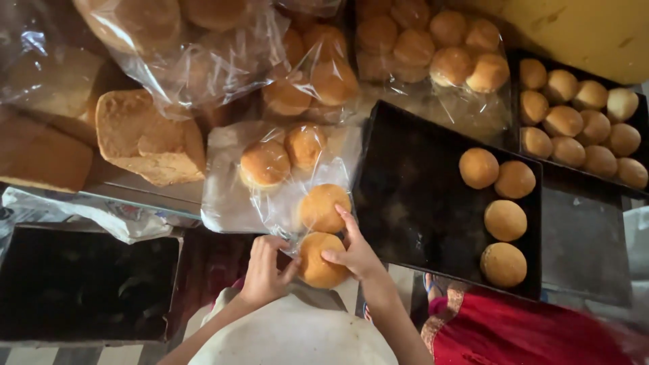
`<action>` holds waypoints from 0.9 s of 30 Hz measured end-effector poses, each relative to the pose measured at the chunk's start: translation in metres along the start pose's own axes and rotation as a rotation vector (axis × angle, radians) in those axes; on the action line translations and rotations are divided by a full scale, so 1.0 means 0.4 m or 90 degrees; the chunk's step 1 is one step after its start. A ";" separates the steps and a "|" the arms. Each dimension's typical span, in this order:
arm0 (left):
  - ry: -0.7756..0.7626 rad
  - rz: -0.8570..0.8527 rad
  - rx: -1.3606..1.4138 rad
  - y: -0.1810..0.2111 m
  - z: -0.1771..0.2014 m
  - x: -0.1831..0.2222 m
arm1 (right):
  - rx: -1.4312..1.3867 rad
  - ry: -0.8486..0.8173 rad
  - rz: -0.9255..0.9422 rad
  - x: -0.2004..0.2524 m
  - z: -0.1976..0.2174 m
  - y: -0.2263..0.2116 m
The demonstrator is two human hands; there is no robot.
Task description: Bagging baked buns into plastic bags from metal trays.
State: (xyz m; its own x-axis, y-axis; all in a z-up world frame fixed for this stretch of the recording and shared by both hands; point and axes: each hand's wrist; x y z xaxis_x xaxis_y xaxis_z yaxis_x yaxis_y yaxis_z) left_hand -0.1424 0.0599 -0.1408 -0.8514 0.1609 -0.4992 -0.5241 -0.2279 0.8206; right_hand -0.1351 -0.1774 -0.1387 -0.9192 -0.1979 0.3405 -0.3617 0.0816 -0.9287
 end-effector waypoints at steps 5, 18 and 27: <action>-0.018 0.087 0.010 -0.015 -0.004 -0.011 | 0.037 -0.045 0.027 -0.004 0.011 0.011; -0.064 0.124 0.122 -0.004 0.036 -0.007 | -0.161 0.203 0.115 -0.082 -0.117 0.039; -0.146 -0.049 0.133 -0.017 0.018 -0.037 | 0.318 0.346 0.441 -0.199 -0.191 0.001</action>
State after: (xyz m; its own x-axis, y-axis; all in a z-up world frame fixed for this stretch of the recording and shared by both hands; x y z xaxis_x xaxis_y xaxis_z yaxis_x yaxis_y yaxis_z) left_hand -0.1261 0.0660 -0.1372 -0.7702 0.3885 -0.5059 -0.5519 -0.0083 0.8338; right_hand -0.0738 -0.0870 -0.1551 -0.8937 0.2192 -0.3914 0.2702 -0.4333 -0.8598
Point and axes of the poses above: each hand's wrist, its own x-axis away from the middle knuckle, its own z-axis out of the back of the hand, y = z × x, and after that the axes turned 12 degrees about x, right-handed
